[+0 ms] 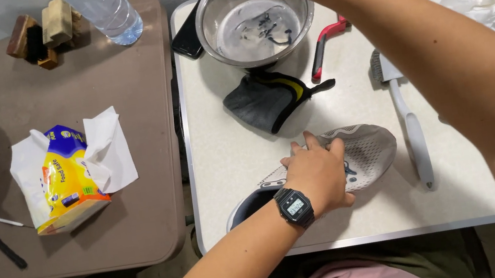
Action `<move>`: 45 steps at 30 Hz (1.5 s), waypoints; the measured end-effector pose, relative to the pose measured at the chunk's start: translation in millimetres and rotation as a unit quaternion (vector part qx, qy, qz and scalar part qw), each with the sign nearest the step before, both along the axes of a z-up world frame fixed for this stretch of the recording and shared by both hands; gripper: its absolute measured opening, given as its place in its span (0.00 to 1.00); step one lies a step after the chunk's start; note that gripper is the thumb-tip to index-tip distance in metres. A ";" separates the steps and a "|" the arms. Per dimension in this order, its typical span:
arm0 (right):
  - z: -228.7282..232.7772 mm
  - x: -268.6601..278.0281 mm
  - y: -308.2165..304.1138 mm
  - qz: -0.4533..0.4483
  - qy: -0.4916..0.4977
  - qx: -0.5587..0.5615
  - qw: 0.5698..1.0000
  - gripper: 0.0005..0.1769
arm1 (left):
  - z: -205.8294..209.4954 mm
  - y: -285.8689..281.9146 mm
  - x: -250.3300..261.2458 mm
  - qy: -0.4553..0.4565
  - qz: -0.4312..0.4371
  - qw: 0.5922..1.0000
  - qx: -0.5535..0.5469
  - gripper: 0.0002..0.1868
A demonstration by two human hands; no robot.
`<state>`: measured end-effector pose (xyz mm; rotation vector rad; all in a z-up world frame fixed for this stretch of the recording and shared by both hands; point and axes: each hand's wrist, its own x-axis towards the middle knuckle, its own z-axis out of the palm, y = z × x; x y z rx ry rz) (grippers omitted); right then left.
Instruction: A person is cleaning a white and blue sneaker using various brushes, cleaning foam, and a cloth on a service counter.
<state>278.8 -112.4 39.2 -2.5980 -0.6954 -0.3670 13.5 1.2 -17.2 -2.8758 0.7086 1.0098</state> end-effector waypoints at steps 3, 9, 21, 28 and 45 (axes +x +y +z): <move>-4.4 -10.9 -8.6 0.038 0.111 -0.247 0.962 0.03 | 0.8 0.0 -0.6 -0.002 -0.013 1.000 0.018 0.52; -46.2 -3.3 -50.9 0.119 -0.156 -0.072 0.978 0.28 | 21.7 1.8 2.9 0.033 -0.001 0.999 0.012 0.50; 11.8 -33.6 -44.9 0.161 0.027 0.000 0.987 0.30 | 5.3 3.3 -0.9 -0.026 -0.015 1.000 0.002 0.49; -7.8 -18.3 -26.3 0.192 0.178 -0.156 0.952 0.29 | 13.0 3.9 1.3 -0.007 -0.002 1.000 0.005 0.53; -84.9 -303.0 -59.9 -0.003 -0.027 -0.017 0.999 0.31 | 29.9 4.0 -0.1 -0.047 -0.075 0.996 0.012 0.41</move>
